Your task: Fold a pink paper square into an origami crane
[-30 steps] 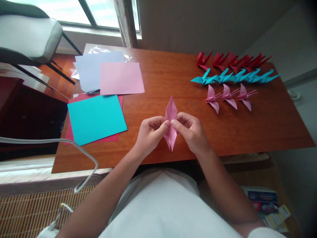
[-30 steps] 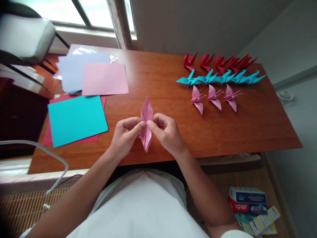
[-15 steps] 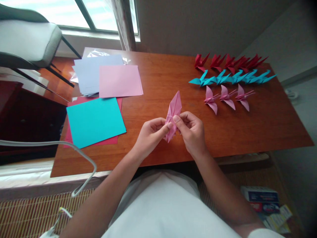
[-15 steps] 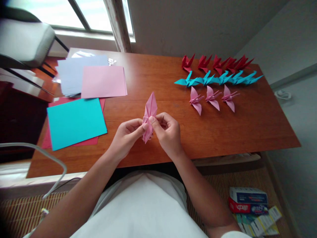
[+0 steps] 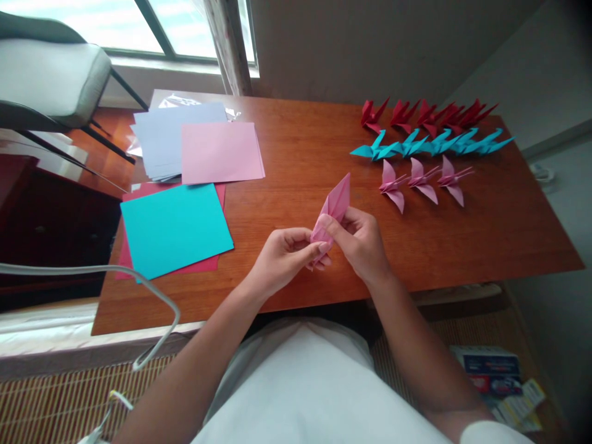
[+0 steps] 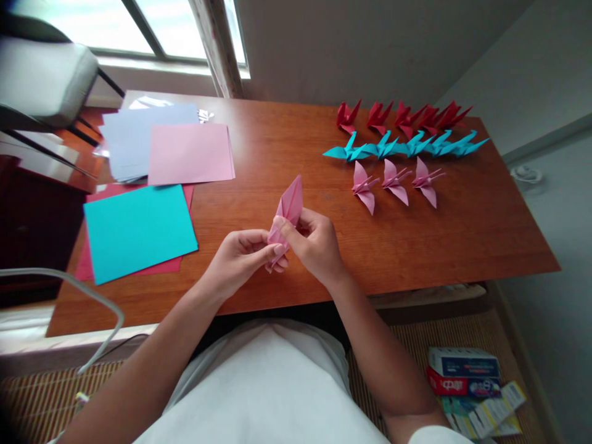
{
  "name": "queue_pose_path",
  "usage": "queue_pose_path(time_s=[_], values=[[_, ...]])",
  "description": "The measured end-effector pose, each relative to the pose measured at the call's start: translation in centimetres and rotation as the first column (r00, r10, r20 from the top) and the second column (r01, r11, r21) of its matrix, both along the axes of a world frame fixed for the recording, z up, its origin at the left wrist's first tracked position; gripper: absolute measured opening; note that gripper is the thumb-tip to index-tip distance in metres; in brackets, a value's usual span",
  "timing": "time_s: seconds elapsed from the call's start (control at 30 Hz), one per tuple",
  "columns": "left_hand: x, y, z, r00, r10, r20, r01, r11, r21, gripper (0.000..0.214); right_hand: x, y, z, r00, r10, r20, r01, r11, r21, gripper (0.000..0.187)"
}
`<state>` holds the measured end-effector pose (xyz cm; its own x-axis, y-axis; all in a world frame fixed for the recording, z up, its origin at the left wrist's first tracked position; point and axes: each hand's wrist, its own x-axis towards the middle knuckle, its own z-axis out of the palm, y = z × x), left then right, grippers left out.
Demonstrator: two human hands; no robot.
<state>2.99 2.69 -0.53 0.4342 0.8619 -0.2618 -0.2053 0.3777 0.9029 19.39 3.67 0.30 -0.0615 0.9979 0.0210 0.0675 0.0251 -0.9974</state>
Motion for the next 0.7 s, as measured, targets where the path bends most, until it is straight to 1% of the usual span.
queue_pose_path(time_s=[0.1, 0.2, 0.3, 0.4, 0.57, 0.7], values=[[0.0, 0.1, 0.1, 1.000, -0.020, 0.003, 0.020, 1.000, 0.004, 0.036, 0.0, 0.2, -0.2, 0.998, -0.061, -0.011, 0.062, 0.998, 0.034, 0.033], [0.0, 0.1, 0.3, 1.000, -0.016, 0.001, 0.016, 1.000, 0.009, 0.037, 0.0, 0.3, -0.5, 0.991, -0.123, -0.058, 0.127, 0.990, 0.061, 0.033], [0.0, 0.1, 0.4, 1.000, 0.010, 0.011, -0.010, 1.000, -0.006, 0.034, 0.0, 0.5, -0.8, 0.981, -0.169, -0.096, 0.174, 0.984, 0.047, 0.035], [0.0, 0.1, 0.4, 1.000, 0.012, 0.022, -0.012, 1.000, -0.011, 0.031, -0.1, 0.5, -1.1, 0.979, -0.188, -0.077, 0.190, 0.981, 0.028, 0.038], [0.0, 0.0, 0.4, 1.000, 0.013, 0.020, -0.013, 1.000, 0.007, 0.030, -0.4, 0.5, -1.2, 0.976, -0.211, -0.059, 0.214, 0.975, 0.052, 0.038], [0.0, 0.1, 0.4, 0.998, 0.052, 0.018, -0.053, 0.998, 0.027, 0.029, -0.3, 0.4, -0.8, 0.977, -0.212, -0.027, 0.214, 0.975, 0.054, 0.040]])
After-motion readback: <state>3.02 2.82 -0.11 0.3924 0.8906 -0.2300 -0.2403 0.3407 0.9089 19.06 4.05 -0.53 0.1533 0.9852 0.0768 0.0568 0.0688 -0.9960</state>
